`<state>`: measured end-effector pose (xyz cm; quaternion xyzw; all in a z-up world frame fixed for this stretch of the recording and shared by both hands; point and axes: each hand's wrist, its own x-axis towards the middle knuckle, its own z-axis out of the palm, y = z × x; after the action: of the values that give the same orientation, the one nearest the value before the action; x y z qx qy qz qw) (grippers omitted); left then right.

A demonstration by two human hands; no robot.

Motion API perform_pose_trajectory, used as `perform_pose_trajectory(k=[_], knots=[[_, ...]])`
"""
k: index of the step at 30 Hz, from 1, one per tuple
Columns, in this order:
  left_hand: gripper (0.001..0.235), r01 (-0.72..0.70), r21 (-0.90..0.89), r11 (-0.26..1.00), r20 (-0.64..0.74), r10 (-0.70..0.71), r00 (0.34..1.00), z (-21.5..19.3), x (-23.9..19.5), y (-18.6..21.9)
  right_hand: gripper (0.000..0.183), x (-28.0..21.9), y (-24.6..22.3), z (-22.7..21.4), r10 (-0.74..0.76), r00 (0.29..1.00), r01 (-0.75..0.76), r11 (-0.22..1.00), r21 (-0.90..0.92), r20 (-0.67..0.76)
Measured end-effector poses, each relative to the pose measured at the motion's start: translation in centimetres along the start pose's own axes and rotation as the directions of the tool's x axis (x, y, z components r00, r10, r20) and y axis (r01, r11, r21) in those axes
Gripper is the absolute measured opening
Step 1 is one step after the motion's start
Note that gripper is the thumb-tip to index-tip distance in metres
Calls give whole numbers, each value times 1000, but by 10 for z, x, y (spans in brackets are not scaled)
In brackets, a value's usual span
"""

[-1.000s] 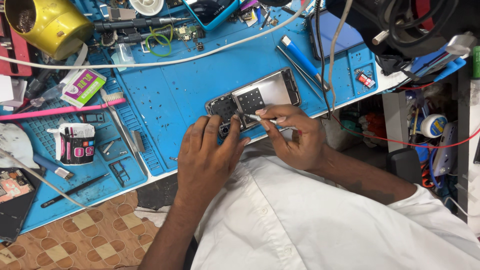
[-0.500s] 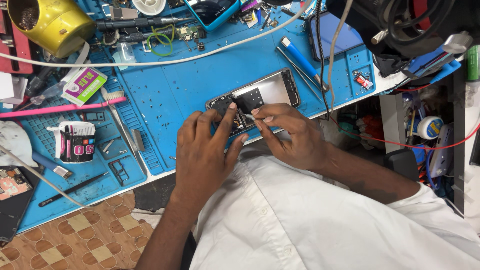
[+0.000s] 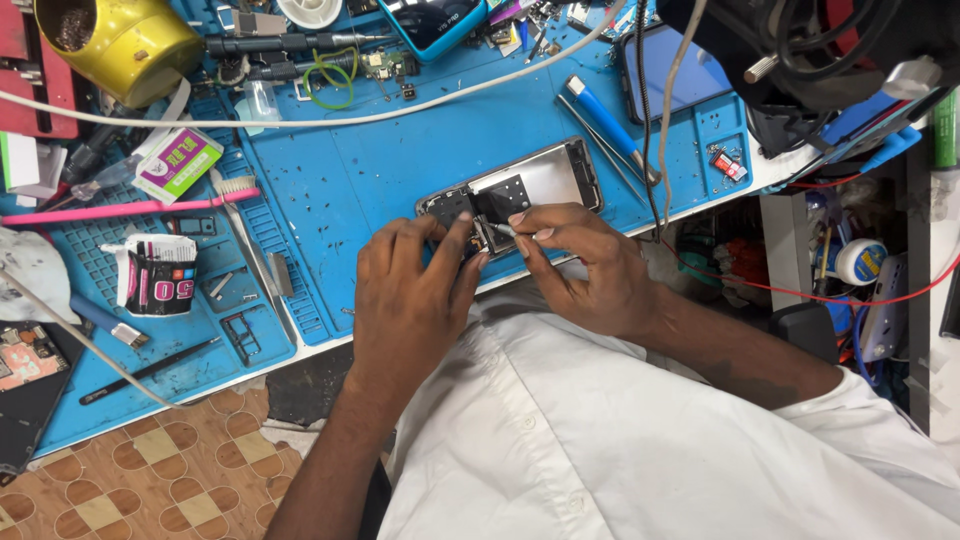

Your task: The person uses a screwdriver to remove screws from a disassembled smartphone on a blue workbench, then places a small black component onto the internal circuitry. The person continues to unscrew and adjust internal parts of the phone throughout the clip.

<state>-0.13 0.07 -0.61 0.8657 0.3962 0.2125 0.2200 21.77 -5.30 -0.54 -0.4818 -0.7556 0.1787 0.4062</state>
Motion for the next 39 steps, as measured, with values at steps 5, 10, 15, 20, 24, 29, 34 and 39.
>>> perform_pose_trajectory(k=[5,10,15,20,24,29,34,39], knots=[[40,-104,122,987,-21,108,994,5,-6,-3,48,7,-5,-2,18,999,-18,1000,-3,36],[40,-124,169,978,-8,127,992,6,-7,-4,49,27,-16,-15,-54,987,72,991,-114,151],[40,-107,151,983,-16,111,994,4,-6,-3,40,49,-24,-25,-42,966,66,994,-88,255],[40,-112,130,985,-25,116,993,3,-5,-5,40,59,-27,-29,-5,972,44,986,-160,236],[40,-97,48,994,-40,99,994,3,-7,-8,36,58,-26,-25,55,971,-30,993,-111,231],[37,-88,12,996,-65,88,994,3,-8,-9,38,55,-26,-23,30,973,6,988,-154,229],[38,-97,-3,995,-75,96,993,3,-7,-11,39,56,-26,-22,54,969,-39,997,-67,241],[38,-85,-28,996,-85,83,993,3,-9,-11,41,54,-25,-24,48,971,-57,998,28,233]])
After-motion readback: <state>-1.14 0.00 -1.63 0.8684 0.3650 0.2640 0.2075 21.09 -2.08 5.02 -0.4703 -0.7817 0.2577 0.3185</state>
